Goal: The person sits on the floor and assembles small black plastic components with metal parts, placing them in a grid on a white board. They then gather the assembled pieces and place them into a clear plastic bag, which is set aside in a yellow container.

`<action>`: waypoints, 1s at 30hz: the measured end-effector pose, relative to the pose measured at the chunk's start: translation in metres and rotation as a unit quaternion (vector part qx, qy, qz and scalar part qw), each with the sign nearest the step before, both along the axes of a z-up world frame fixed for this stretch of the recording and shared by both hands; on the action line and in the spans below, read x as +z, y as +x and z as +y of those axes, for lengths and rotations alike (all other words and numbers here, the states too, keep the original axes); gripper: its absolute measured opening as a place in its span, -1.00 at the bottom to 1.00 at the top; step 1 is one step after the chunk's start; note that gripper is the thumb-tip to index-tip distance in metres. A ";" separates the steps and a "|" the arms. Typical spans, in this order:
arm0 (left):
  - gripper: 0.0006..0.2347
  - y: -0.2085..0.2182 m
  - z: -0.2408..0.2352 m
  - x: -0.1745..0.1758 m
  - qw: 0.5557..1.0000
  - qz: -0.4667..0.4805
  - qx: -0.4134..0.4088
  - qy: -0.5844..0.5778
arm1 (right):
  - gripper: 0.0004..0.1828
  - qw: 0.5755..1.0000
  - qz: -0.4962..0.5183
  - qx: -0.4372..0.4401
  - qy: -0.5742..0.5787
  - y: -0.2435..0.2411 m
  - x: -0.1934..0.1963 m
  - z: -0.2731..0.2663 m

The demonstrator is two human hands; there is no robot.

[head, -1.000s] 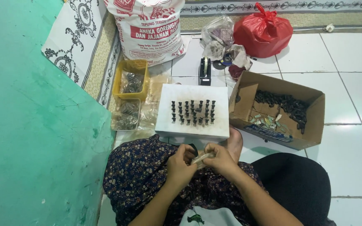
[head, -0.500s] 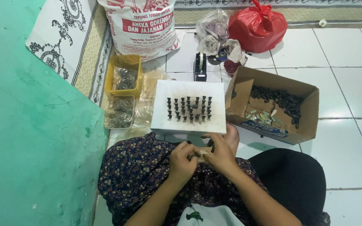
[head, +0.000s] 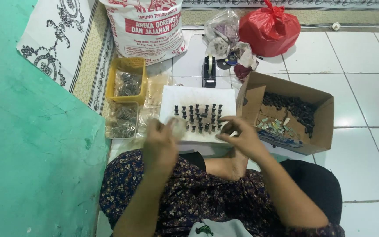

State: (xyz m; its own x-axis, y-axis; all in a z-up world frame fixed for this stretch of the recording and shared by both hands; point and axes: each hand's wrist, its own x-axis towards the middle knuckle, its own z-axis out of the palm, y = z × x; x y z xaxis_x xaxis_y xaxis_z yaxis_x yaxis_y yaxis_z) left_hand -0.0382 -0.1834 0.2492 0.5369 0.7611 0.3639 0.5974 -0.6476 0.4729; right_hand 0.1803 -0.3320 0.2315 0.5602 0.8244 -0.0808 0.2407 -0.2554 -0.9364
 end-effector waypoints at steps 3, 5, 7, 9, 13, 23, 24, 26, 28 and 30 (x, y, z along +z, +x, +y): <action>-0.67 -0.003 0.033 0.022 0.987 -0.026 0.123 0.103 | -0.38 0.996 -0.068 -0.037 -0.035 0.045 -0.024 0.015; -0.70 0.008 0.041 0.012 0.985 -0.007 0.149 0.085 | -0.31 0.993 -0.108 -0.014 -0.048 0.058 -0.032 0.029; -0.73 0.017 0.041 -0.003 0.982 0.013 0.174 0.067 | -0.24 0.987 -0.146 0.006 -0.062 0.067 -0.046 0.042; -0.71 0.030 0.036 -0.025 0.991 0.030 0.131 0.008 | 0.14 0.962 -0.230 0.074 -0.123 0.076 -0.065 0.054; -0.64 0.044 0.022 -0.059 0.992 0.064 0.063 -0.092 | 0.33 0.938 -0.265 0.124 -0.184 0.084 -0.077 0.069; -0.75 0.049 0.029 -0.077 0.996 -0.051 0.033 -0.068 | 0.28 0.946 -0.239 0.103 -0.194 0.087 -0.089 0.073; -0.76 0.051 0.031 -0.080 0.996 -0.057 0.036 -0.066 | 0.28 0.950 -0.235 0.097 -0.181 0.088 -0.089 0.073; -0.76 0.050 0.032 -0.083 0.995 -0.061 0.032 -0.072 | 0.28 0.952 -0.234 0.097 -0.173 0.087 -0.094 0.073; -0.77 0.050 0.032 -0.085 0.994 -0.065 0.029 -0.078 | 0.28 0.953 -0.234 0.098 -0.165 0.087 -0.097 0.072; -0.75 0.049 0.031 -0.084 0.994 -0.076 0.025 -0.079 | -0.04 0.954 -0.220 0.100 -0.179 0.086 -0.099 0.071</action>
